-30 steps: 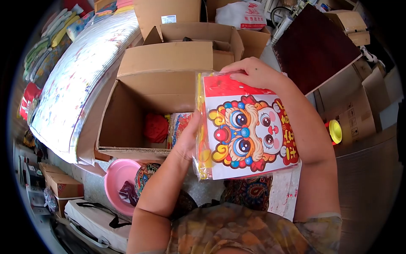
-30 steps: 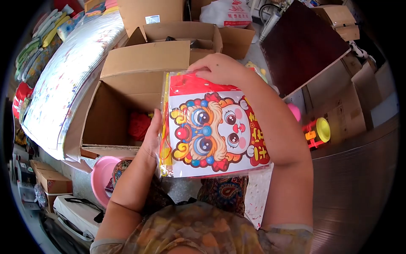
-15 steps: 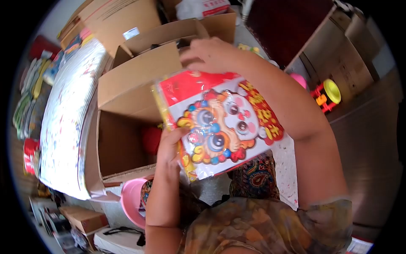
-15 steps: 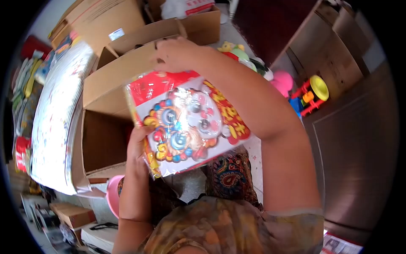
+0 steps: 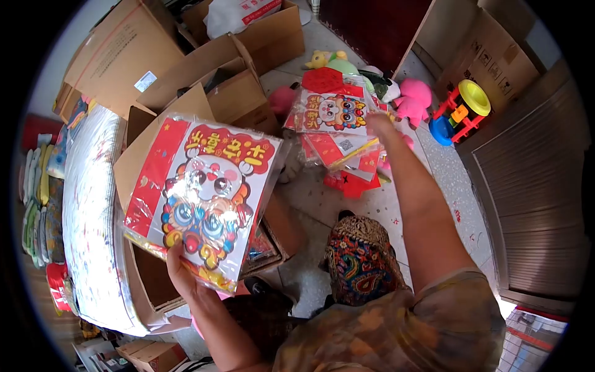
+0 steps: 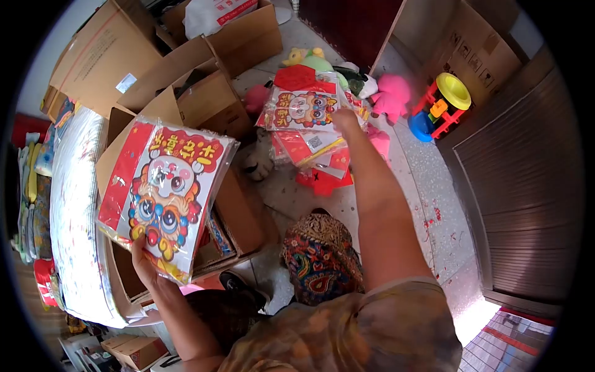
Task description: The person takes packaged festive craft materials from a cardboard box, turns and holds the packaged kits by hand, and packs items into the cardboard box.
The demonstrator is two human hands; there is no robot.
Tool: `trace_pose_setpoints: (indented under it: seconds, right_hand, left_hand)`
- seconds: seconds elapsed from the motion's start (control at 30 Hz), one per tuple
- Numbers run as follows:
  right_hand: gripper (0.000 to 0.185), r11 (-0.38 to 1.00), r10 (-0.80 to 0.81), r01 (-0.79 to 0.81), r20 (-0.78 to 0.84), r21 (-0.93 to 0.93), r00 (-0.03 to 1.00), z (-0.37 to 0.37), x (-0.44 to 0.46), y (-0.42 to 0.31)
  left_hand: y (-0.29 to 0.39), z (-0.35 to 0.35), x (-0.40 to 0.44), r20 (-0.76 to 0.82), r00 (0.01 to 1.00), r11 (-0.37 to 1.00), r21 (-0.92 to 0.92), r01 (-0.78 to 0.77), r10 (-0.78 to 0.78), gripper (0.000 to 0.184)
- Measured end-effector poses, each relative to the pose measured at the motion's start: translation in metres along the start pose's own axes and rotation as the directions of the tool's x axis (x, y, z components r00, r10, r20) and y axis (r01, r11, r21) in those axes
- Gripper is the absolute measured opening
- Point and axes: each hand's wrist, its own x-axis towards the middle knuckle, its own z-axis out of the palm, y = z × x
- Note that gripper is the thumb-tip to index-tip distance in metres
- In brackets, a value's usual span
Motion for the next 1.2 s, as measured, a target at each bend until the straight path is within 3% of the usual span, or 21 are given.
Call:
trace_pose_setpoints:
  seconds: [0.07, 0.1, 0.17, 0.2, 0.27, 0.3, 0.43, 0.5, 0.57, 0.63, 0.7, 0.73, 0.8, 0.83, 0.87, 0.93, 1.07, 1.13, 1.2]
  right_hand:
    - [0.027, 0.974, 0.116, -0.135, -0.111, -0.184, 0.987, 0.007, 0.000, 0.035]
    - [0.027, 0.975, 0.117, -0.136, -0.115, -0.178, 0.987, 0.011, 0.006, 0.054]
    - [0.048, 0.842, -0.110, -0.155, -0.446, -0.516, 0.888, 0.020, 0.018, 0.085]
    - [0.048, 0.847, -0.109, -0.154, -0.448, -0.509, 0.887, 0.022, 0.015, 0.081]
    - [0.069, 0.779, -0.009, -0.279, -0.455, -0.561, 0.890, 0.025, -0.006, 0.044]
    - [0.075, 0.685, 0.105, -0.399, -0.459, -0.610, 0.882, 0.028, -0.020, 0.017]
    - [0.080, 0.560, 0.152, -0.421, -0.411, -0.713, 0.899, 0.029, -0.014, 0.004]
    - [0.065, 0.679, 0.222, -0.469, -0.452, -0.564, 0.864, 0.027, -0.001, 0.016]
    - [0.055, 0.676, 0.196, -0.400, -0.373, -0.618, 0.907, 0.017, 0.040, 0.064]
    - [0.045, 0.675, 0.165, -0.322, -0.290, -0.664, 0.943, 0.010, 0.045, 0.066]
    - [0.026, 0.884, 0.262, -0.311, -0.182, -0.349, 0.948, 0.003, 0.034, 0.065]
    - [0.026, 0.885, 0.259, -0.310, -0.186, -0.348, 0.948, 0.000, 0.024, 0.058]
    - [0.016, 0.897, 0.440, -0.438, 0.016, -0.049, 0.898, -0.004, 0.003, 0.048]
    - [0.010, 0.897, 0.429, -0.441, 0.170, 0.038, 0.887, -0.011, -0.006, 0.053]
    - [0.010, 0.898, 0.427, -0.439, 0.169, 0.037, 0.888, -0.016, -0.017, 0.057]
    - [0.011, 0.867, 0.399, -0.454, 0.261, 0.206, 0.879, -0.023, -0.048, 0.056]
    - [0.014, 0.877, 0.393, -0.456, 0.324, 0.149, 0.861, -0.048, -0.072, 0.096]
    - [0.018, 0.704, 0.521, -0.545, 0.189, 0.456, 0.832, -0.051, -0.090, 0.096]
    - [0.023, 0.658, 0.475, -0.507, 0.216, 0.556, 0.853, -0.049, -0.099, 0.103]
  left_hand:
    - [-0.003, 0.000, 0.002, 0.026, 1.000, 1.000, -0.004, 0.018, -0.018, 0.047]
    - [-0.005, 0.001, 0.002, 0.013, 0.999, 1.000, 0.001, 0.030, -0.030, 0.048]
    - [-0.008, 0.004, 0.001, 0.005, 1.000, 0.999, 0.045, 0.028, -0.028, 0.049]
    - [-0.011, 0.007, 0.001, -0.008, 1.000, 0.999, 0.044, 0.018, -0.017, 0.051]
    - [-0.014, 0.007, 0.001, -0.019, 1.000, 0.999, 0.039, 0.016, -0.015, 0.053]
    - [-0.015, 0.008, 0.003, -0.048, 0.999, 1.000, 0.002, 0.023, -0.023, 0.049]
    - [-0.016, 0.010, 0.006, -0.020, 1.000, 0.999, 0.025, 0.022, -0.021, 0.048]
    - [-0.016, 0.010, 0.008, -0.014, 1.000, 0.999, 0.049, 0.017, -0.016, 0.048]
    - [-0.016, 0.009, 0.007, -0.007, 1.000, 0.998, 0.068, 0.018, -0.018, 0.047]
    - [-0.015, 0.011, 0.007, 0.011, 1.000, 0.995, 0.096, 0.024, -0.025, 0.046]
    - [-0.015, 0.011, 0.007, 0.023, 0.999, 0.996, 0.081, 0.032, -0.034, 0.046]
    - [-0.015, 0.011, 0.007, 0.033, 0.999, 0.997, 0.068, 0.038, -0.040, 0.046]
    - [-0.015, 0.008, 0.007, 0.027, 0.999, 0.997, 0.072, 0.035, -0.038, 0.046]
    - [-0.015, 0.008, 0.007, 0.039, 0.998, 0.997, 0.053, 0.050, -0.052, 0.045]
    - [-0.015, 0.008, 0.006, 0.049, 0.997, 0.997, 0.033, 0.064, -0.066, 0.045]
    - [-0.014, 0.010, 0.004, 0.062, 0.996, 0.997, 0.025, 0.070, -0.071, 0.044]
    - [-0.016, 0.015, 0.000, 0.066, 0.996, 0.998, 0.045, 0.053, -0.055, 0.043]
    - [-0.016, 0.018, -0.002, 0.054, 0.998, 0.998, 0.054, 0.038, -0.041, 0.043]
    - [-0.016, 0.014, 0.000, 0.062, 0.998, 0.997, 0.070, 0.022, -0.026, 0.043]
